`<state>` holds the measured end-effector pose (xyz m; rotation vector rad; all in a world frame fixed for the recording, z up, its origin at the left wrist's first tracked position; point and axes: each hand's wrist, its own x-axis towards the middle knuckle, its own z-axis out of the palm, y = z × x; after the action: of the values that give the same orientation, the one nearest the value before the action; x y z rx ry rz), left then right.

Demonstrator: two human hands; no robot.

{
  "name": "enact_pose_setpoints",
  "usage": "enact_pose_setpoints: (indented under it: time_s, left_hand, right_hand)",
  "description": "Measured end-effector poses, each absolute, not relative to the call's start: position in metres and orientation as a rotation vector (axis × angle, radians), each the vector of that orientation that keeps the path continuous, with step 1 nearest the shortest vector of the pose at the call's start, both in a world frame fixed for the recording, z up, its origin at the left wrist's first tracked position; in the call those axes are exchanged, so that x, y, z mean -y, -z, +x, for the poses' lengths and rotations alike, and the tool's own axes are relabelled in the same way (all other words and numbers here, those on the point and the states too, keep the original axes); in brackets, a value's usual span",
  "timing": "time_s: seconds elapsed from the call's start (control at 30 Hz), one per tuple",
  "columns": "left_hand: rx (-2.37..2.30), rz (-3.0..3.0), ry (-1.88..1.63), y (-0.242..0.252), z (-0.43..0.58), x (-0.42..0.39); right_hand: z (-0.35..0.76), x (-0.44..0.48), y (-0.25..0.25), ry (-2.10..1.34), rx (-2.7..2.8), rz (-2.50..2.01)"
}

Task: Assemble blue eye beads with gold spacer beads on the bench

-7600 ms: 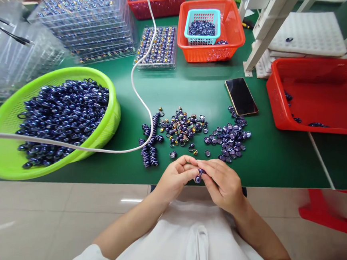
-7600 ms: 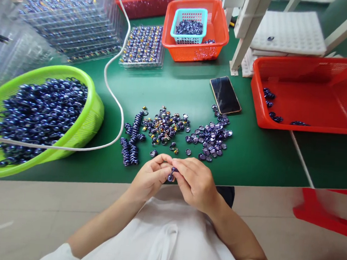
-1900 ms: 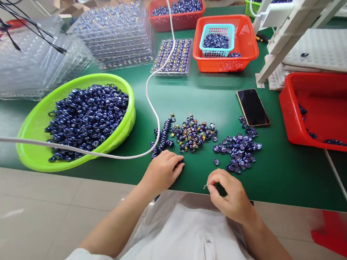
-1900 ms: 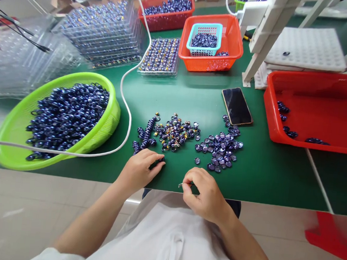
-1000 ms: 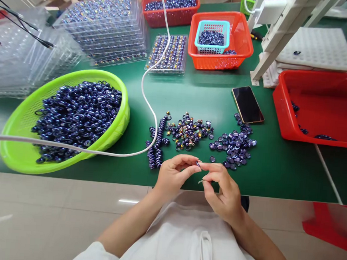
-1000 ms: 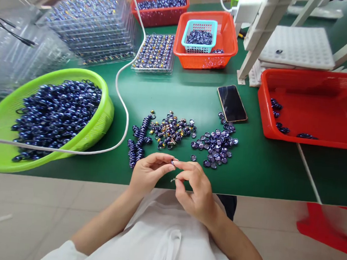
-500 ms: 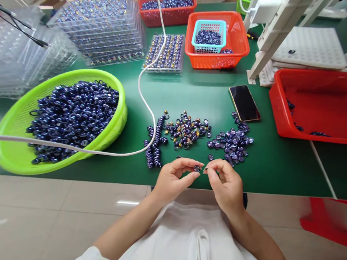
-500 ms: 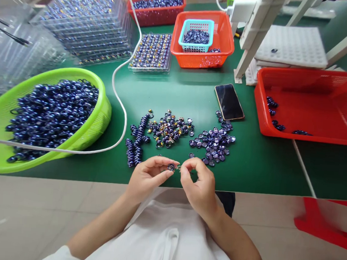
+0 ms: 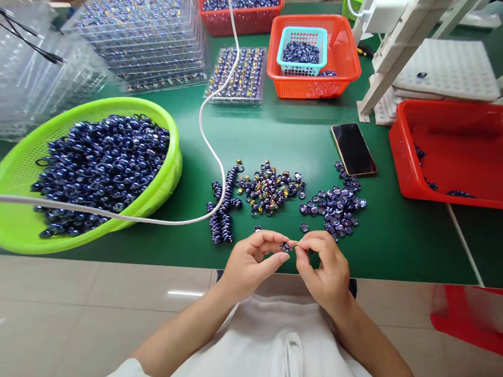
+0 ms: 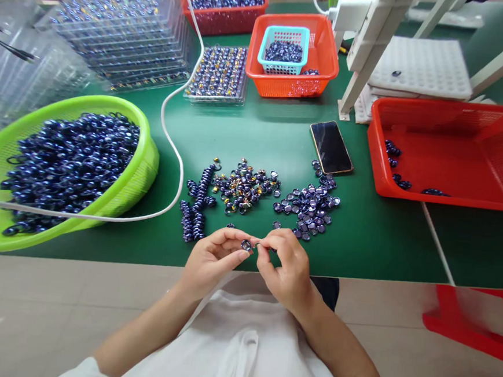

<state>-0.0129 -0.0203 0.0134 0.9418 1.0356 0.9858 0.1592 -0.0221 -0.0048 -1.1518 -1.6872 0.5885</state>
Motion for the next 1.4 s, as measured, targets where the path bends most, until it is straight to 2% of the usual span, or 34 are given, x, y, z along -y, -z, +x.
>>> enact_pose_setpoints:
  time_s: [0.13, 0.4, 0.7, 1.1, 1.4]
  left_hand:
    - [-1.038, 0.919, -0.968, -0.012, -0.014, 0.02]
    - [-1.155, 1.206, -1.064, -0.008, -0.012, 0.019]
    - [-1.06, 1.447, -1.1, -0.007, -0.017, 0.012]
    - [-1.224, 1.287, -0.975, -0.007, -0.016, 0.014]
    - [-1.143, 1.397, -1.108, -0.006, -0.014, 0.019]
  right_hand:
    - [0.161, 0.019, 0.005, -0.586, 1.736, -1.14]
    - [0.158, 0.023, -0.008, -0.98, 1.535, -1.231]
    - [0.157, 0.018, -0.013, -1.126, 1.542, -1.245]
    - [0.155, 0.019, -0.012, -1.16, 1.508, -1.286]
    - [0.159, 0.013, -0.006, -1.428, 1.355, -1.314]
